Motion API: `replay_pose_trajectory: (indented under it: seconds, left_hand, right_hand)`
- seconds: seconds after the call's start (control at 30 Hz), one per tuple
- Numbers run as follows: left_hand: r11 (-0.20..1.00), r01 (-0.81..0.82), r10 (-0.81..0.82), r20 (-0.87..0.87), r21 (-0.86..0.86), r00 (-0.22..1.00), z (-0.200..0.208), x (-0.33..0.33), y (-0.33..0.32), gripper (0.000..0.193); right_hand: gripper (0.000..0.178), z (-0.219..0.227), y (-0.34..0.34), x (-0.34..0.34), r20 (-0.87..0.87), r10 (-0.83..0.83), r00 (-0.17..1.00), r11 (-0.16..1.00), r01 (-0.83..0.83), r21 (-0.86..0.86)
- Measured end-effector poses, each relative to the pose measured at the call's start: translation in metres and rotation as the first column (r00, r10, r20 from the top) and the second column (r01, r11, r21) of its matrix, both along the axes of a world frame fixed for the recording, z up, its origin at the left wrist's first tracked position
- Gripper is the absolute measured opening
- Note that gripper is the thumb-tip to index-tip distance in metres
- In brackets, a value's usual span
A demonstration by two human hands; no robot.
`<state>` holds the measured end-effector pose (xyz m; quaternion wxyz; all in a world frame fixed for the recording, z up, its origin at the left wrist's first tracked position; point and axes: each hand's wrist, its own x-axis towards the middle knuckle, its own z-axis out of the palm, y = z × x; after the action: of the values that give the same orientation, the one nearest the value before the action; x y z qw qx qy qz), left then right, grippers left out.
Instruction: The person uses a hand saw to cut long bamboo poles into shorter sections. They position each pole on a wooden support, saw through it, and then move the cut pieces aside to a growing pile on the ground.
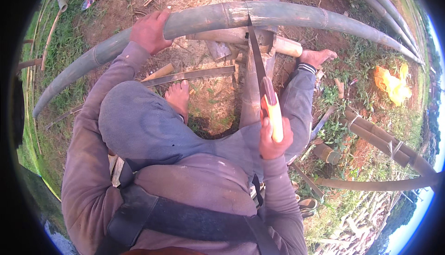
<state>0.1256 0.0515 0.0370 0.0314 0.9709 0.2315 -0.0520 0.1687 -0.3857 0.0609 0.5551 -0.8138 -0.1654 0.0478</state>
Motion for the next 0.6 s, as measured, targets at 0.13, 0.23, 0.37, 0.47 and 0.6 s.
replay_pose_trajectory:
  seconds: [0.13,0.23,0.37,0.47,0.6]
  left_hand:
    - [0.999,-0.001,-0.002,-0.08,-0.035,0.997,0.016,0.014,-0.002,0.09]
    - [0.997,0.059,-0.063,0.098,0.039,0.993,0.008,0.0,0.007,0.076]
    - [1.0,-0.03,0.03,-0.043,-0.005,0.999,0.008,-0.004,0.006,0.092]
    - [1.0,-0.016,0.015,-0.05,-0.024,0.999,0.009,0.004,0.004,0.09]
    - [0.999,0.005,-0.005,-0.005,0.036,1.0,0.004,0.001,0.002,0.088]
  right_hand:
    - [0.02,-0.021,0.136,0.121,0.064,0.074,0.995,0.991,-0.081,0.106]
    - [0.02,0.001,0.135,0.103,0.004,0.09,0.996,0.99,-0.09,0.109]
    - [0.018,0.05,0.037,0.017,-0.023,0.077,0.997,0.991,-0.079,-0.104]
    - [0.022,0.048,-0.019,-0.019,-0.103,0.009,0.995,1.0,-0.008,0.012]
    - [0.021,0.009,0.058,0.042,-0.034,0.037,0.999,0.999,-0.036,0.006]
